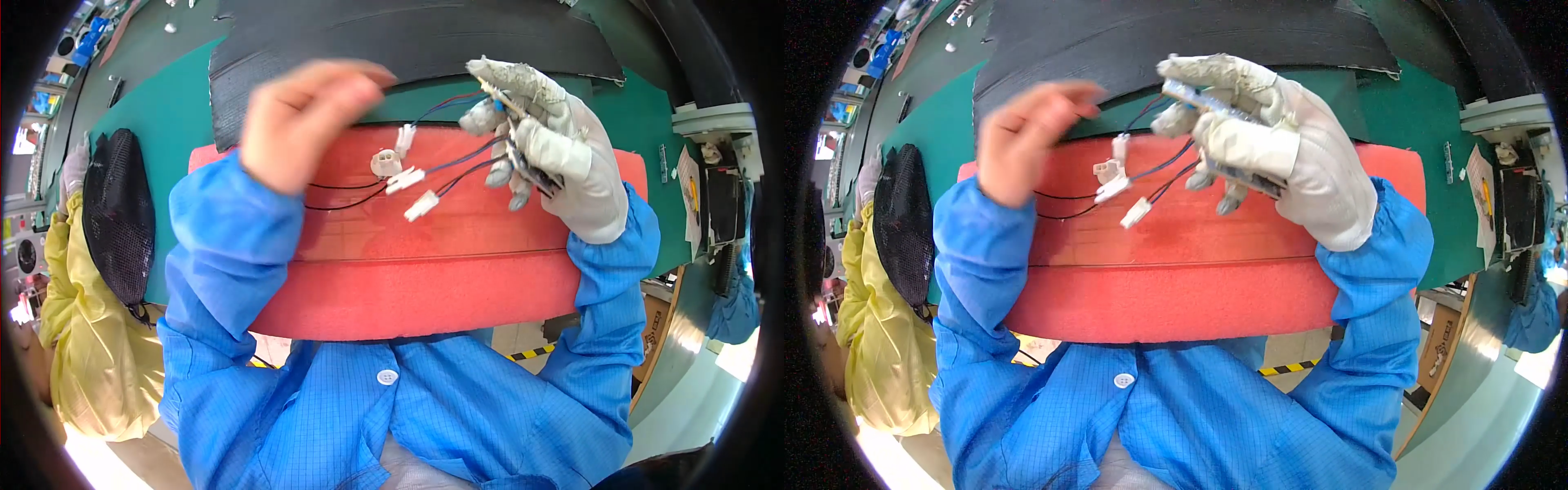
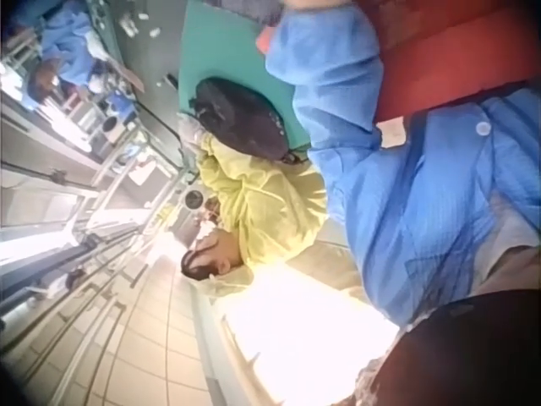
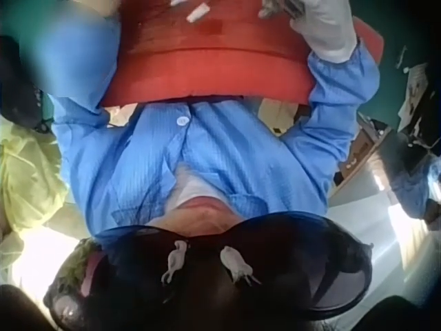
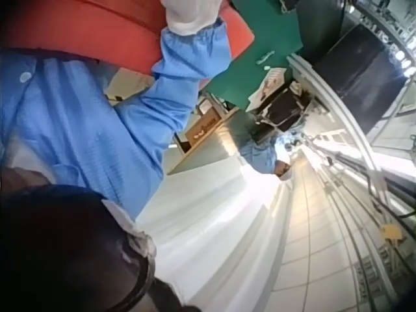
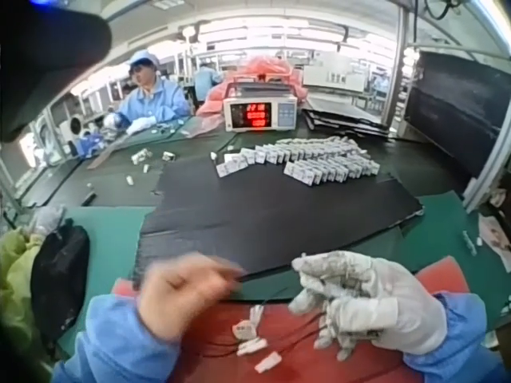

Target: Test and organize LED circuit boards by connecting them to a testing fixture at a manual assembly station.

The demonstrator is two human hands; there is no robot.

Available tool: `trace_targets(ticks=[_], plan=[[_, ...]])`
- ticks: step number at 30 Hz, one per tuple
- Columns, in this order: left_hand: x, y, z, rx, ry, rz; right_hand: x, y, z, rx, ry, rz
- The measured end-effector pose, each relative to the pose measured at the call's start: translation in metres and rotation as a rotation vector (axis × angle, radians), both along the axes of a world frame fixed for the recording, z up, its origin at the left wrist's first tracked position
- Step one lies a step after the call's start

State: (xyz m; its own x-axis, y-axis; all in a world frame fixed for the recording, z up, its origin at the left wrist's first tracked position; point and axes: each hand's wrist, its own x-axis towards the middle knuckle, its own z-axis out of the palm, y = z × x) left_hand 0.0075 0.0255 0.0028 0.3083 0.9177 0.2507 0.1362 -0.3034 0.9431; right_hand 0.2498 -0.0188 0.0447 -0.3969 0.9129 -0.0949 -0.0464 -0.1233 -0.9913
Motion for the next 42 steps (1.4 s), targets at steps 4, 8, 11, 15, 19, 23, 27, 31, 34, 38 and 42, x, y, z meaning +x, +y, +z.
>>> trace_targets(ticks=[4, 8, 11, 15, 19, 23, 27, 31, 34, 38, 42], plan=[[0.013, -0.017, -0.001, 0.102, 0.122, -0.261, -0.006, -0.003, 0.001, 0.06, -0.027, -0.028], [0.01, -0.021, 0.001, 0.197, 0.046, -0.153, -0.001, 0.004, 0.006, -0.116, -0.189, -0.114], [0.012, -0.026, 0.0, 0.109, 0.014, -0.091, 0.001, 0.005, 0.004, -0.083, -0.389, -0.046], [0.01, -0.027, -0.004, 0.098, 0.002, -0.027, 0.002, -0.002, 0.007, 0.01, -0.45, -0.101], [0.007, -0.028, -0.004, 0.315, 0.222, -0.038, 0.012, -0.005, 0.003, 0.187, -0.431, -0.15], [0.007, -0.031, -0.001, 0.372, 0.297, -0.02, 0.029, -0.004, -0.006, 0.146, -0.431, -0.117], [0.007, -0.03, -0.001, 0.431, 0.274, -0.04, 0.035, 0.003, -0.01, 0.077, -0.452, -0.032], [0.006, -0.028, 0.0, 0.493, 0.297, -0.054, 0.057, 0.013, -0.036, 1.178, -0.949, 0.15], [0.005, -0.03, 0.0, 0.453, 0.307, -0.054, 0.045, 0.007, -0.02, 0.725, -0.809, 0.25], [0.006, -0.028, -0.001, 0.433, 0.272, -0.071, 0.054, 0.008, -0.035, 0.897, -0.9, 0.185], [0.002, -0.028, 0.001, 0.453, 0.28, -0.068, 0.036, 0.007, -0.022, 0.26, -0.639, -0.025]])
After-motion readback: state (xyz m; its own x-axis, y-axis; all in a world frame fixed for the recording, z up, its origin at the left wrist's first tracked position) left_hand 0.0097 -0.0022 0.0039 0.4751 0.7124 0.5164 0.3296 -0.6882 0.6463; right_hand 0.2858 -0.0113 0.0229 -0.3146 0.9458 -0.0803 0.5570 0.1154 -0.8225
